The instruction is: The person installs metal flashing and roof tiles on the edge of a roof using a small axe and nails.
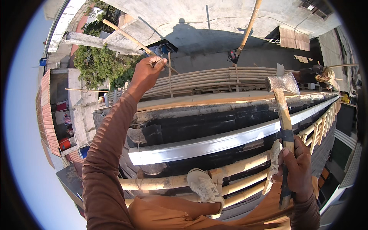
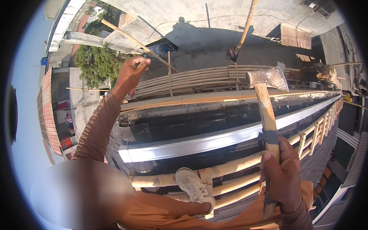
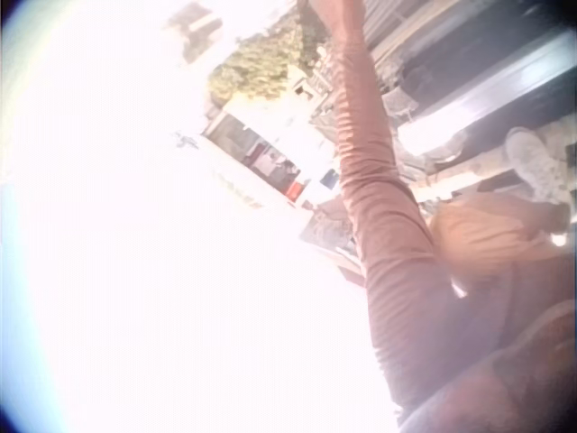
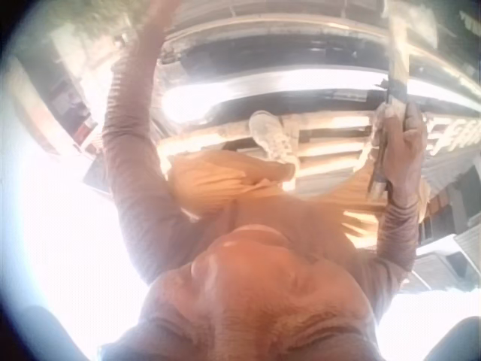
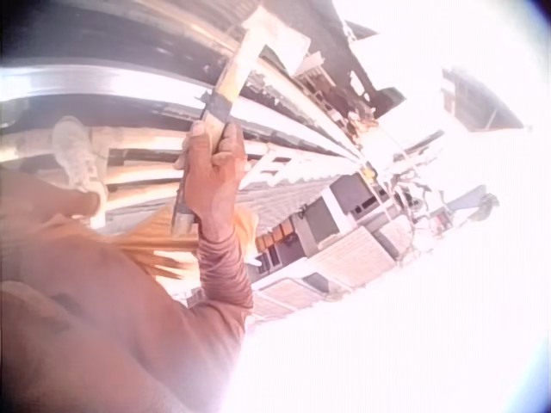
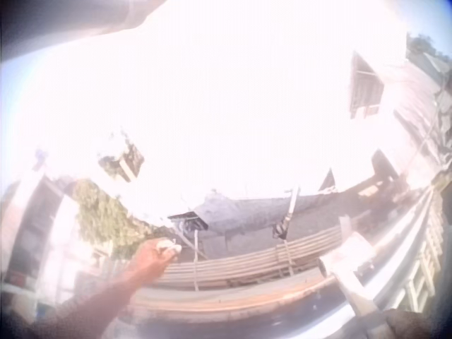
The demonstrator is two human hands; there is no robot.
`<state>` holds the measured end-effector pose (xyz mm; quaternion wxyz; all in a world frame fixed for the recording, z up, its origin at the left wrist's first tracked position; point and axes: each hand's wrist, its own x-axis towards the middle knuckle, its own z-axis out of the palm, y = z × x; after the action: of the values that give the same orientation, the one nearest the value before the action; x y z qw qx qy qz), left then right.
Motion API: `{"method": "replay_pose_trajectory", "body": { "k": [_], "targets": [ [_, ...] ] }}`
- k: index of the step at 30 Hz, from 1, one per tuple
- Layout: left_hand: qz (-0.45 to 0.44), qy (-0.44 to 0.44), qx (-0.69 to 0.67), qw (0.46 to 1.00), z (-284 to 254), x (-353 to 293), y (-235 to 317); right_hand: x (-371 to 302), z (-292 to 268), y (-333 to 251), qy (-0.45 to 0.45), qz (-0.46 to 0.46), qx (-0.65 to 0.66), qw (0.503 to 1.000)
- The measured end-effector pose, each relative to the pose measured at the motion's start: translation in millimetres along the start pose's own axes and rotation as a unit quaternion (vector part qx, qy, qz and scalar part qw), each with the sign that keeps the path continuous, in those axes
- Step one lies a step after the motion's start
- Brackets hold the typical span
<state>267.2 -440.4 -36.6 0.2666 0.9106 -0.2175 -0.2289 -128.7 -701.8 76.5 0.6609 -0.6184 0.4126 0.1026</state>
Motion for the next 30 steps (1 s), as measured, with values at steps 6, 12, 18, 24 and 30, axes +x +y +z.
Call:
{"method": "replay_pose_trajectory", "body": {
  "k": [6,12,18,24,30],
  "targets": [
    [-0.038,-0.240,0.164,0.956,80.7,67.6,-87.4,4.7,-25.9,2.6,0.016,-0.009,-0.010,1.000],
    [-0.128,-0.359,0.117,0.917,99.1,41.7,-108.8,16.3,-34.1,22.1,0.037,0.012,-0.033,0.999],
    [0.006,-0.394,0.181,0.901,99.8,32.4,-131.3,34.6,-27.5,30.6,0.012,0.004,-0.030,0.999],
    [-0.094,-0.428,0.162,0.884,101.6,31.5,-133.5,82.4,-9.9,19.2,-0.062,-0.026,-0.053,0.996],
    [-0.106,-0.414,0.184,0.885,96.5,28.1,-110.4,201.7,28.9,21.4,-0.110,-0.098,-0.253,0.956]
  ]
}}
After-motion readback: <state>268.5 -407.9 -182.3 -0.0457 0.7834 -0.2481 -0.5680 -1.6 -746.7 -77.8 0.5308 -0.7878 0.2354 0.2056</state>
